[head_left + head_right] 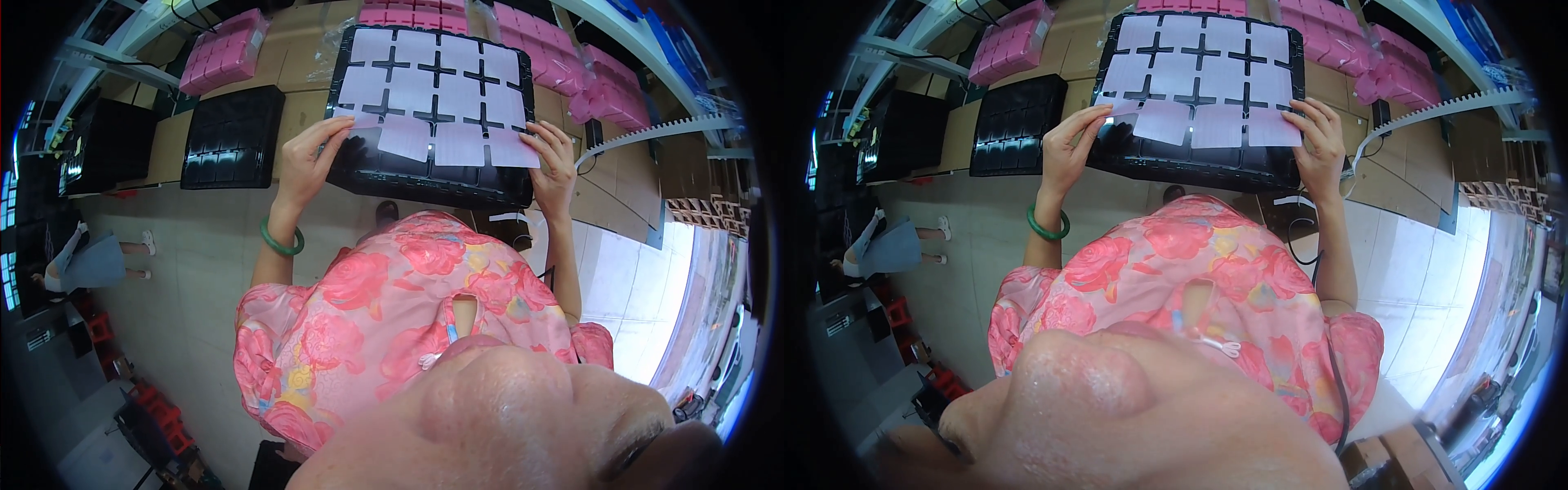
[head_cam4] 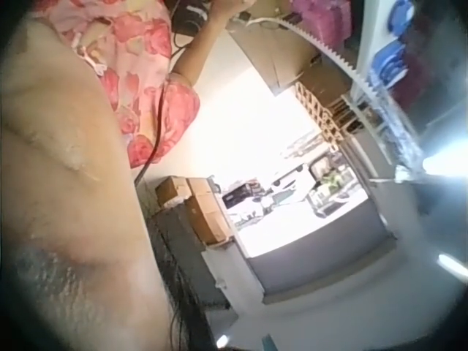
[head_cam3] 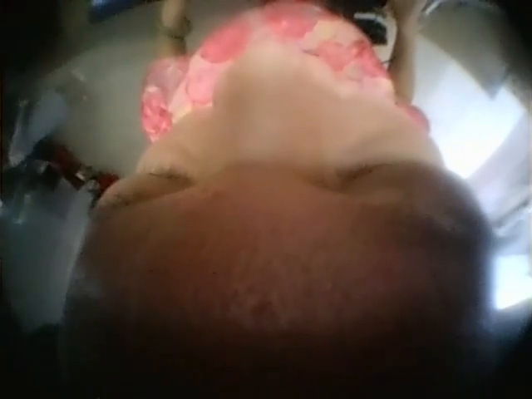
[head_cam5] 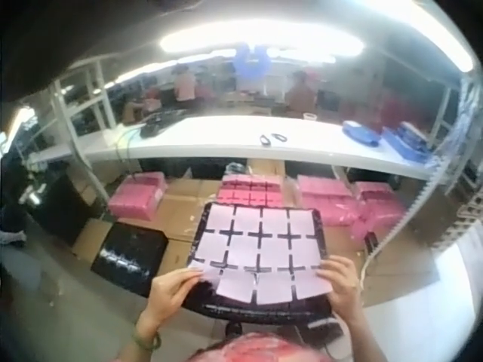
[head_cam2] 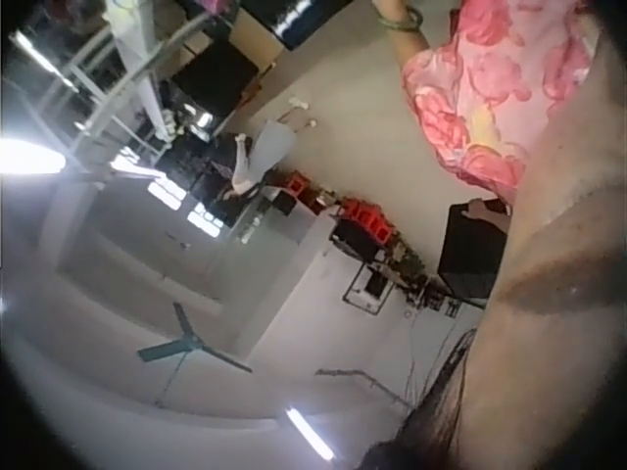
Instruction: The person applies labels from a strip onto black plastic trays and places foam inserts into the trays by hand.
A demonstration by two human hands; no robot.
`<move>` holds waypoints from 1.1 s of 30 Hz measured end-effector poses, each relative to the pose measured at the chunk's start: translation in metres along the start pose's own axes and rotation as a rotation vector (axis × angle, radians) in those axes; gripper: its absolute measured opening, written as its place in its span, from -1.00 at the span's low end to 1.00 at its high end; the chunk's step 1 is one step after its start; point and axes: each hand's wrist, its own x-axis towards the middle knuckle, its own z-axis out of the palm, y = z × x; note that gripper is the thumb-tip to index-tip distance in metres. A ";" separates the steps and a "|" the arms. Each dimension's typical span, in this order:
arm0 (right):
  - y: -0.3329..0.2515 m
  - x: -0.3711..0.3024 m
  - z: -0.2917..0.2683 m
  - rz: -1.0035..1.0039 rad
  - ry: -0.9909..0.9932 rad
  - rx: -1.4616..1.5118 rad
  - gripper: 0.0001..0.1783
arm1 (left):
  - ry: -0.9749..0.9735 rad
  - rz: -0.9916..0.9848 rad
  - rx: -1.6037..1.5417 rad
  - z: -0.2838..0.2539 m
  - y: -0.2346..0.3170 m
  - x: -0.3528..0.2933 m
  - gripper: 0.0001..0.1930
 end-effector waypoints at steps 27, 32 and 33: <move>0.179 0.139 0.119 0.736 -0.212 0.055 0.24 | -0.179 -0.580 0.150 0.067 -0.170 0.174 0.00; 0.191 0.138 0.114 0.668 -0.094 -0.021 0.24 | -0.244 -0.714 -0.012 0.058 -0.141 0.178 0.02; 0.191 0.138 0.113 0.723 -0.114 -0.024 0.24 | -0.208 -0.727 -0.001 0.063 -0.129 0.179 -0.15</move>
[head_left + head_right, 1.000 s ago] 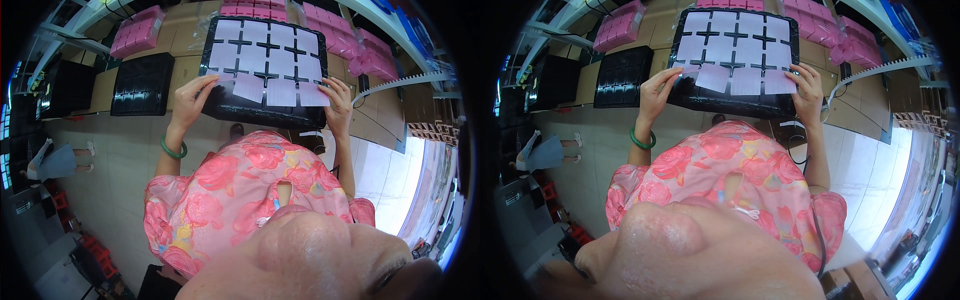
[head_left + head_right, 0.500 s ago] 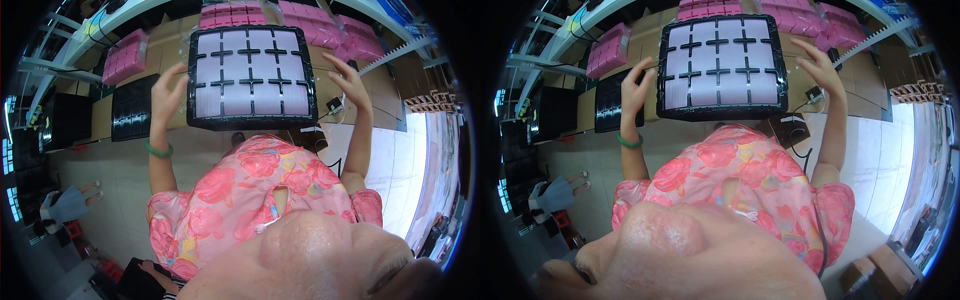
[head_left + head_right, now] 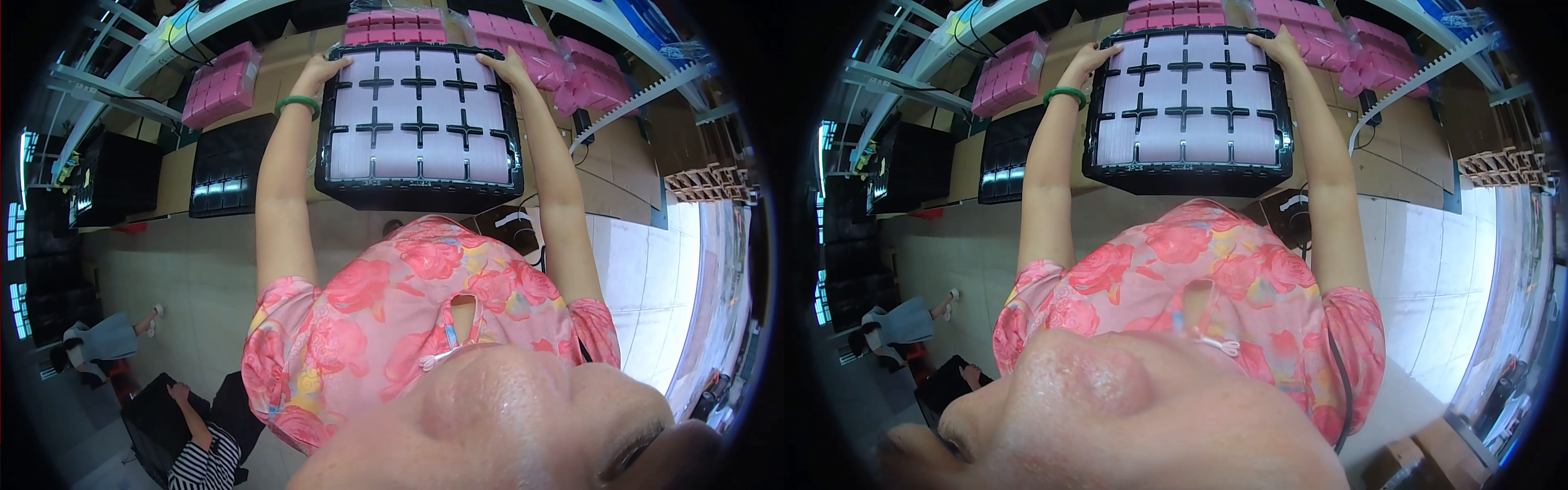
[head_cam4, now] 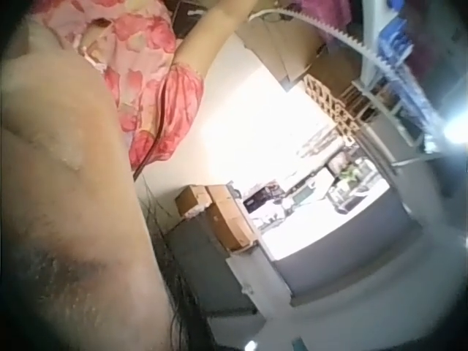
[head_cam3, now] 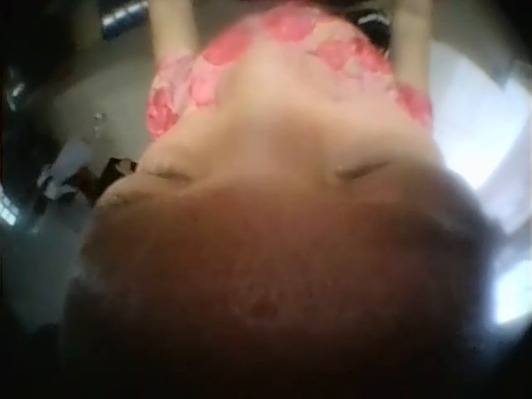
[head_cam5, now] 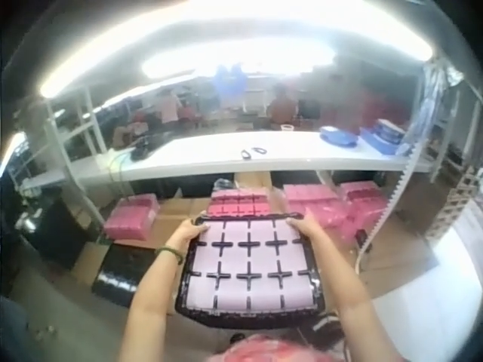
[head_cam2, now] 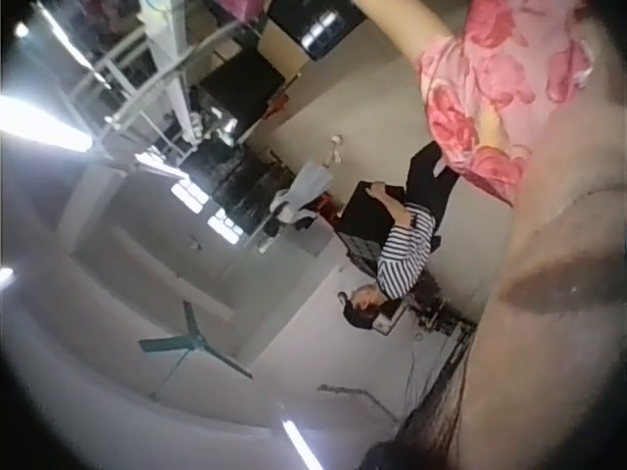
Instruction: The person applies labels from a strip onto black plastic trays and places foam inserts into the trays by hand.
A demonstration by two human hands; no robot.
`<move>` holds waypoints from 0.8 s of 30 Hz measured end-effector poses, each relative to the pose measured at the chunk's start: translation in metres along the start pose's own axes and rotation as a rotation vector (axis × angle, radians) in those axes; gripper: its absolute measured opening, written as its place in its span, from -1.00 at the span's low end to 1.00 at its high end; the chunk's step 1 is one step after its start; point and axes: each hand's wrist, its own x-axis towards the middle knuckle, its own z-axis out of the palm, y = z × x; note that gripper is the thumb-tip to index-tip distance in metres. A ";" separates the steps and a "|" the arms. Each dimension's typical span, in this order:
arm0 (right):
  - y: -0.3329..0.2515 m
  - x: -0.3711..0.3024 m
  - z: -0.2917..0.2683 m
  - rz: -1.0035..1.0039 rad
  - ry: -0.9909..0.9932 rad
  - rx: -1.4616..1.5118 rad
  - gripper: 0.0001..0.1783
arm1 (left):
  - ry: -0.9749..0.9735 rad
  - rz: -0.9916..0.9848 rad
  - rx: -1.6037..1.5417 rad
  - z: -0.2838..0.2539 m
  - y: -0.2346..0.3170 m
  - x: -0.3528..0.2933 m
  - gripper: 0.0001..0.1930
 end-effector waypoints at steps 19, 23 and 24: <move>0.018 -0.092 -0.044 -0.271 -0.024 0.107 0.30 | 0.002 0.059 -0.055 -0.036 -0.048 -0.083 0.22; -0.008 -0.194 -0.066 -0.326 -0.090 -0.052 0.22 | 0.011 0.103 0.061 -0.026 -0.063 -0.158 0.24; -0.007 -0.207 -0.069 -0.305 -0.094 -0.064 0.22 | -0.013 0.099 0.055 -0.026 -0.070 -0.168 0.24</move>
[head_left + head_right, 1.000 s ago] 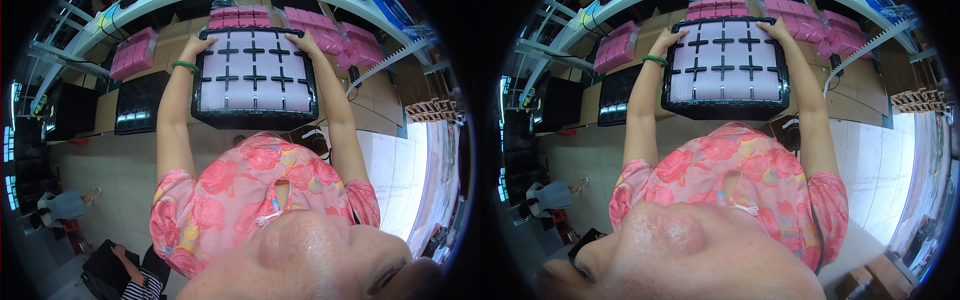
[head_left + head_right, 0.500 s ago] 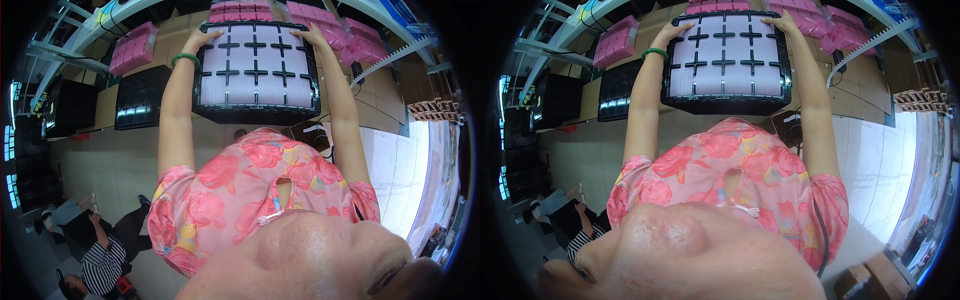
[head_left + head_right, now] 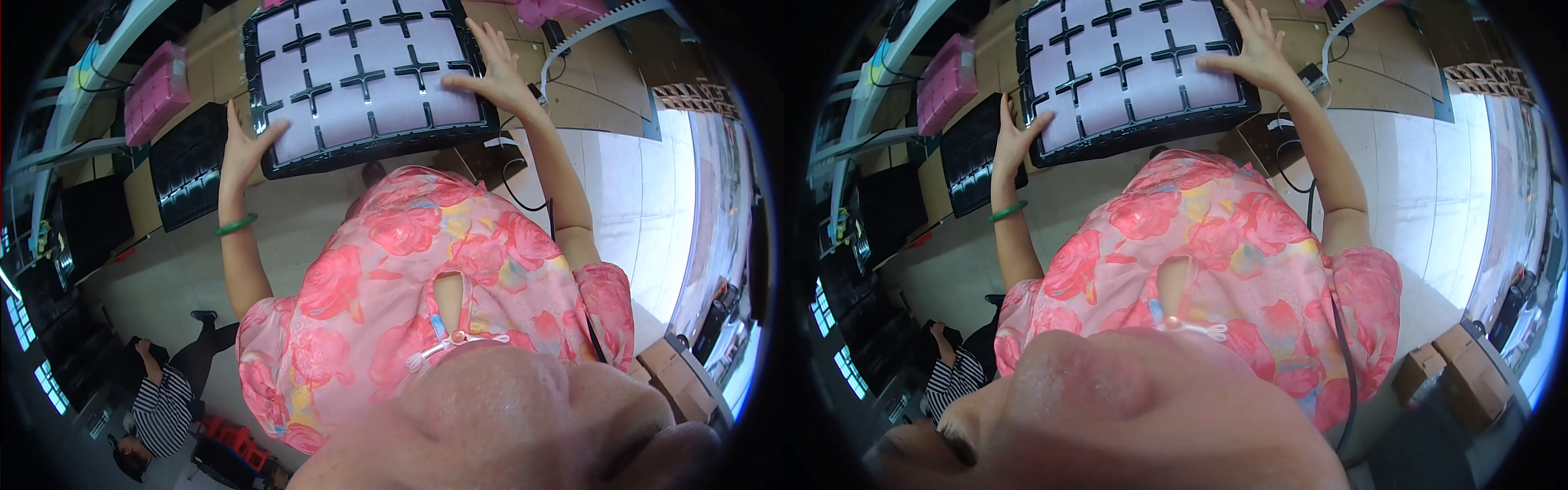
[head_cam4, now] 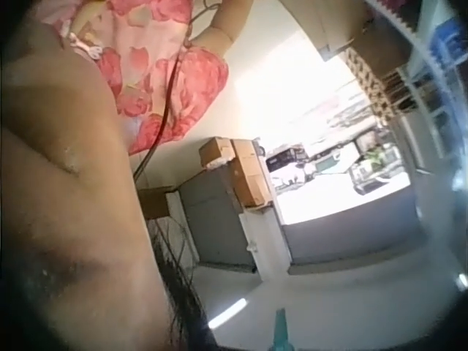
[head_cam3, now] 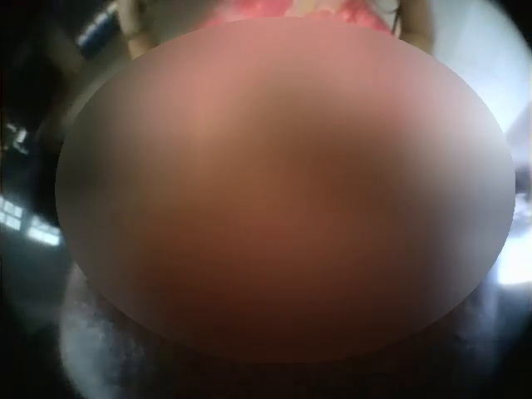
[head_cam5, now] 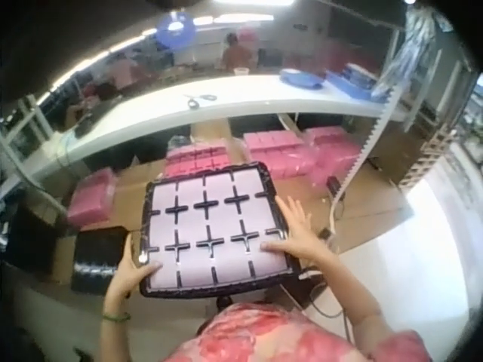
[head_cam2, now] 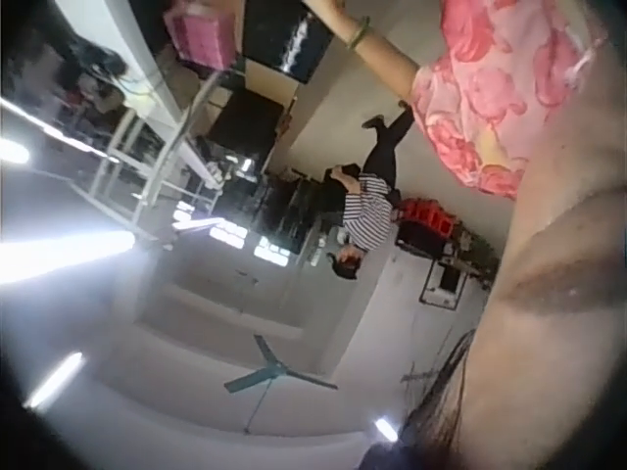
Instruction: The person applies labels from a strip onto black plastic trays and places foam inserts into the trays by hand.
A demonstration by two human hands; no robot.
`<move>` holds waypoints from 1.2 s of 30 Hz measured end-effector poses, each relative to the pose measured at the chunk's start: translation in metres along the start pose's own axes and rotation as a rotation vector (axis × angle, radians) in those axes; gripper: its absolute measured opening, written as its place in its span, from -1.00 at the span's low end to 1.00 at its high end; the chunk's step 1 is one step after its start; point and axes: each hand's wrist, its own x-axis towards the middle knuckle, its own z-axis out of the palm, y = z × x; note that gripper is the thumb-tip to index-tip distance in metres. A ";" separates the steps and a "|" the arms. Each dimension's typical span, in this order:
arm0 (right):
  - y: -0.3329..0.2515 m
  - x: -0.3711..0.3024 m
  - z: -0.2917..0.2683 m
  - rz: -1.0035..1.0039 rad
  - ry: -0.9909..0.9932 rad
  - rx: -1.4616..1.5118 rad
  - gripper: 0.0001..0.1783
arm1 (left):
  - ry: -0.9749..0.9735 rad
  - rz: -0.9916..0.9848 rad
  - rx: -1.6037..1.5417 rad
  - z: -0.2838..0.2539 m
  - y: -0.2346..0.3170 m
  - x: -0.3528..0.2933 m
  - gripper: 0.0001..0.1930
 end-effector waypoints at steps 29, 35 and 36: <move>-0.007 -0.024 -0.006 -0.185 -0.193 -0.151 0.39 | -0.261 0.273 0.279 0.002 -0.011 0.007 0.40; -0.006 -0.026 -0.037 -0.170 0.065 -0.166 0.28 | -0.344 0.199 0.320 -0.023 0.020 -0.025 0.04; -0.003 -0.025 -0.036 -0.135 0.092 -0.098 0.20 | -0.330 0.090 0.041 -0.018 0.027 -0.031 -0.08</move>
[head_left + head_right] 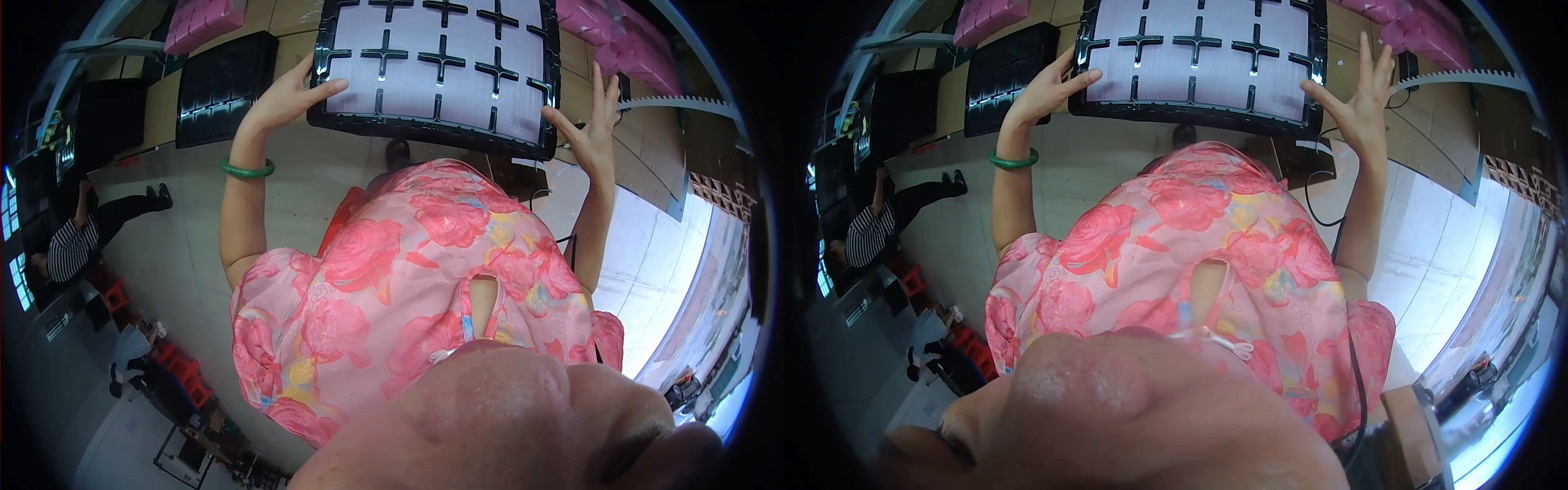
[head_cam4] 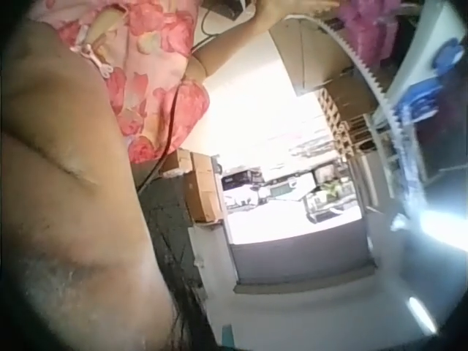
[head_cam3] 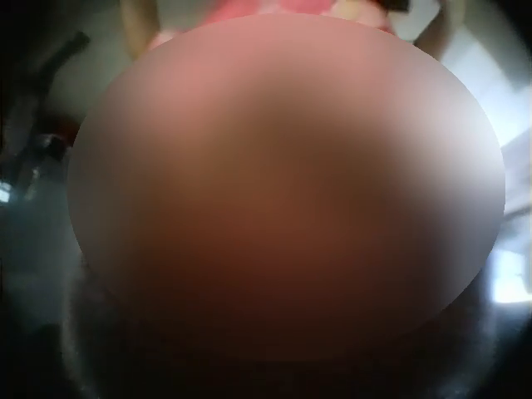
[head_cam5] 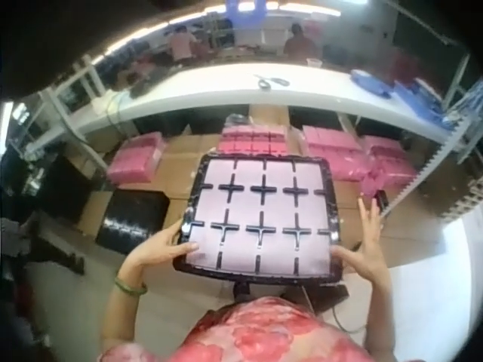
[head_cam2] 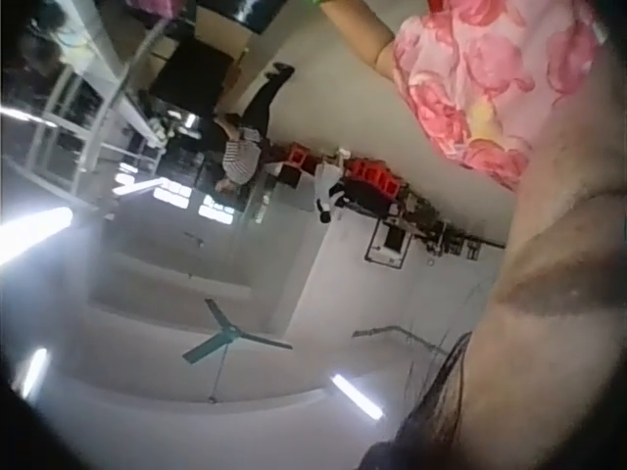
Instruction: The person applies labels from a strip onto black plastic trays and places foam inserts into the trays by hand.
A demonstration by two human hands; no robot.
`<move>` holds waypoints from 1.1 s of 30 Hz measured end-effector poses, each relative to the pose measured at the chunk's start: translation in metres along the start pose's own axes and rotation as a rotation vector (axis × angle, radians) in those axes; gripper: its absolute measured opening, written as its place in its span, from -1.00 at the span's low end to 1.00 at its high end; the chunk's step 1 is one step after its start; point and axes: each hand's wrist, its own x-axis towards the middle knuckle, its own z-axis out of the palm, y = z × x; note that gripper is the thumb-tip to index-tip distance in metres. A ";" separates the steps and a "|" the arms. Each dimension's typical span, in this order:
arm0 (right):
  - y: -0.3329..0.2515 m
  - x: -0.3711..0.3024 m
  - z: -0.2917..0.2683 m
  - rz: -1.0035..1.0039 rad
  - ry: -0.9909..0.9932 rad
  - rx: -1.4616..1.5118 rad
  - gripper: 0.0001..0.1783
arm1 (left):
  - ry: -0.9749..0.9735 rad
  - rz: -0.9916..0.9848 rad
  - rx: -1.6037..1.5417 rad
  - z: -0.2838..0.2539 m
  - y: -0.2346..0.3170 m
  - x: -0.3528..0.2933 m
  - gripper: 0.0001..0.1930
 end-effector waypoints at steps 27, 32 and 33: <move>0.013 -0.036 -0.016 0.364 0.067 0.104 -0.07 | 0.988 -0.067 1.050 -0.070 -0.129 -0.025 -0.66; -0.001 -0.044 -0.033 0.396 0.041 0.043 -0.04 | 0.806 -0.149 0.894 0.000 -0.266 0.020 -0.73; -0.004 -0.046 -0.035 0.431 0.035 0.019 -0.03 | 0.795 -0.175 0.860 0.011 -0.272 0.024 -0.74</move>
